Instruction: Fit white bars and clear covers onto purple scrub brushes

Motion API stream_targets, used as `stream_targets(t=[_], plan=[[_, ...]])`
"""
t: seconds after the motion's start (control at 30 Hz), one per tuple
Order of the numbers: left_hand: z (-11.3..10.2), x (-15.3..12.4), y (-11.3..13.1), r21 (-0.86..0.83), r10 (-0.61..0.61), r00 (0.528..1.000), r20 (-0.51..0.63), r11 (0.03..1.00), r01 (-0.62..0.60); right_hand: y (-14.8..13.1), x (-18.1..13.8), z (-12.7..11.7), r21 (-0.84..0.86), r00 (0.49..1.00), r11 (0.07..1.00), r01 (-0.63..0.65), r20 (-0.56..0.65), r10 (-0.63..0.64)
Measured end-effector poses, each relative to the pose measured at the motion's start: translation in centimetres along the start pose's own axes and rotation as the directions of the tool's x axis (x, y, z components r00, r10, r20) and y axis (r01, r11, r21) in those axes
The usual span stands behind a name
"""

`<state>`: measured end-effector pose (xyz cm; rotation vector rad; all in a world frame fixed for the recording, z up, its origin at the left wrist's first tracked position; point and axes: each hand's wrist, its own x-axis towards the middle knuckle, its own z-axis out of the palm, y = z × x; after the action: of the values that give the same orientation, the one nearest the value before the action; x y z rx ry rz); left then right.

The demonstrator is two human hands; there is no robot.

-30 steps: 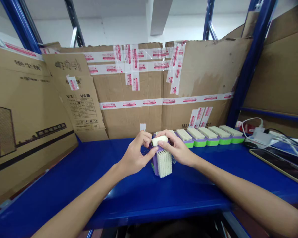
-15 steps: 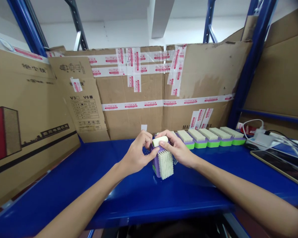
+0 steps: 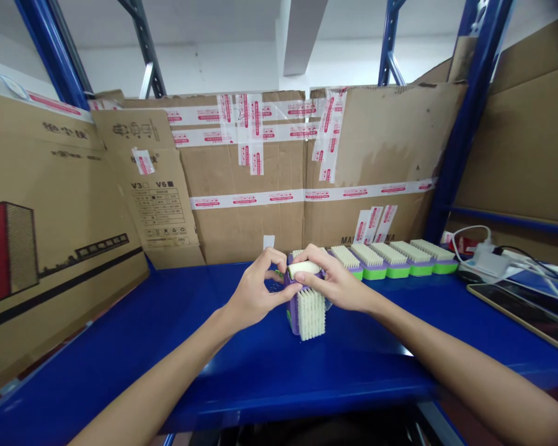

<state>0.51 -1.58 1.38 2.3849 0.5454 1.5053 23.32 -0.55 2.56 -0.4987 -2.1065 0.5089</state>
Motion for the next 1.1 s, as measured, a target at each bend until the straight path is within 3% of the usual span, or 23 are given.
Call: stream_targets(t=[0.2,0.6,1.1], plan=[[0.04,-0.08,-0.21,0.124,0.179,0.984,-0.009,0.977,-0.176,0.13,-0.16,-0.06,-0.016,1.0,1.0,0.015,-0.001,-0.015],[-0.6,-0.04,0.15,0.228,0.175,0.98,0.095,0.954,-0.193,-0.1,0.24,-0.34,0.033,0.999,0.999,-0.015,0.047,0.014],[-0.33,0.03,0.44,0.243,0.208,0.977,0.055,0.946,-0.215,-0.21,0.23,0.28,0.051,1.0,0.999,-0.001,-0.02,0.002]])
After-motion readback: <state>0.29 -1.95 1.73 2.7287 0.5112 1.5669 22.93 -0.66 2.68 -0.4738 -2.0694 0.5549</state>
